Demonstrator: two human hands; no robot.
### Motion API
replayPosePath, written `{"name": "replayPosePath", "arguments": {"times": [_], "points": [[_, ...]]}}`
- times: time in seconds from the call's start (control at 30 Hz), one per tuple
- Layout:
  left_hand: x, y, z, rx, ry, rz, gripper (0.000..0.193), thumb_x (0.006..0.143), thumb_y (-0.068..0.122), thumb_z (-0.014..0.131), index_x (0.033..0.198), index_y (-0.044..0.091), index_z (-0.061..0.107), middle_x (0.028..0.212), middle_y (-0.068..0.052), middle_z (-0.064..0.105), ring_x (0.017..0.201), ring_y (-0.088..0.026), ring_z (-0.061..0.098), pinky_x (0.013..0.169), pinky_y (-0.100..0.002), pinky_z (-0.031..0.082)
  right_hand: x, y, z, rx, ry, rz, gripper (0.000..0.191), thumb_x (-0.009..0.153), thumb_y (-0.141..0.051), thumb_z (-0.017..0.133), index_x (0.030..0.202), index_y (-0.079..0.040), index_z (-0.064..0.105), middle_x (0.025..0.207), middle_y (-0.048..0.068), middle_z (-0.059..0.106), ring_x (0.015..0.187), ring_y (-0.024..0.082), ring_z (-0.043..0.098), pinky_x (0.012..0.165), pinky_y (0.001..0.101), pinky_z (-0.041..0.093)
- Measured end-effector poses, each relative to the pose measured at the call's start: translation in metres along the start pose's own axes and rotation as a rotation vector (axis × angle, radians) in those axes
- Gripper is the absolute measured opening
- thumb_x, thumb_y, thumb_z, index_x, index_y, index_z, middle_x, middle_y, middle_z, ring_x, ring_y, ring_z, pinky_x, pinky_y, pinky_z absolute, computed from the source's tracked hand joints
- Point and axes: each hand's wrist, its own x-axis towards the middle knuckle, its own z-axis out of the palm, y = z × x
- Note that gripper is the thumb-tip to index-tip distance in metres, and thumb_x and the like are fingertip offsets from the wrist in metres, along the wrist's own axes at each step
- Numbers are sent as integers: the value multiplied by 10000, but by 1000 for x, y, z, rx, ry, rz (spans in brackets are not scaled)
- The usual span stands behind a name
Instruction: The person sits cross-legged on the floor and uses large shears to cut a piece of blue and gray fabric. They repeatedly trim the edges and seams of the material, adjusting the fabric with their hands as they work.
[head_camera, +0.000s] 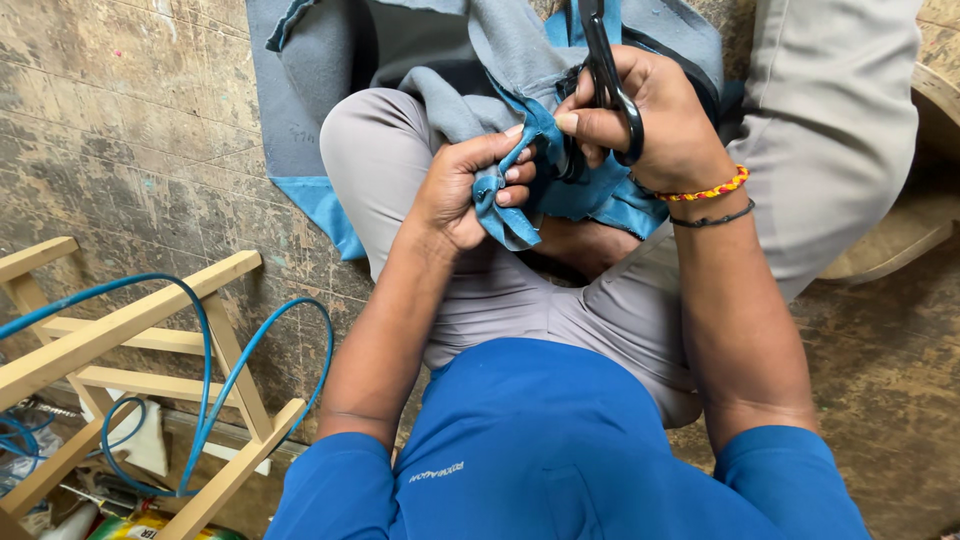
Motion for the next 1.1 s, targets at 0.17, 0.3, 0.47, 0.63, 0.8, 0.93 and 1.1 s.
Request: {"name": "replayPosePath", "arguments": {"times": [0.17, 0.3, 0.47, 0.63, 0.8, 0.93, 1.1], "points": [[-3, -3, 4, -4, 14, 9, 199, 1019, 127, 635, 1045, -60, 575, 890, -56, 553, 759, -105, 523, 550, -223, 445, -1, 2, -1, 33, 8, -1, 161, 952, 3, 762, 1016, -52, 625, 977, 76, 720, 671, 105, 625, 613, 226, 503], [-2, -9, 6, 102, 139, 98, 238, 974, 93, 699, 1071, -90, 580, 886, -92, 610, 732, -138, 580, 546, -256, 493, -3, 5, -3, 15, 34, -20, 173, 951, 0, 762, 1029, -49, 615, 971, 74, 717, 670, 99, 624, 616, 224, 507], [7, -25, 10, 431, 325, 344, 302, 853, 53, 753, 1108, -23, 612, 816, -78, 651, 531, -140, 581, 424, -267, 494, -8, 8, -2, -145, 94, -56, 223, 937, -44, 802, 1014, -47, 593, 970, 63, 738, 705, 84, 631, 637, 221, 523], [10, -38, 6, 514, 318, 449, 366, 866, 42, 763, 1193, -40, 622, 913, -71, 668, 640, -122, 621, 514, -264, 527, -7, 14, 7, -363, 179, -162, 319, 867, -114, 890, 961, -42, 594, 940, 38, 737, 773, 73, 658, 670, 227, 550], [7, -38, 1, 610, 263, 521, 440, 852, 24, 773, 1257, -43, 615, 1050, -76, 690, 833, -134, 672, 687, -268, 572, -3, 17, 12, -690, 270, -300, 299, 818, -124, 926, 899, -33, 653, 850, 59, 705, 761, 107, 653, 682, 280, 530], [6, -32, 6, 564, 252, 511, 446, 818, -7, 756, 1238, -35, 609, 1037, -90, 693, 845, -162, 689, 695, -286, 580, -1, 20, 8, -639, 265, -271, 275, 810, -107, 903, 898, -33, 653, 814, 39, 698, 740, 92, 659, 657, 266, 531], [9, -27, 27, 587, 181, 539, 379, 819, -58, 728, 1189, -70, 647, 967, -100, 693, 775, -181, 664, 661, -293, 545, -2, 20, 10, -115, 251, -162, 235, 840, -69, 821, 905, -50, 596, 746, 10, 648, 616, 70, 619, 547, 238, 509]]}}
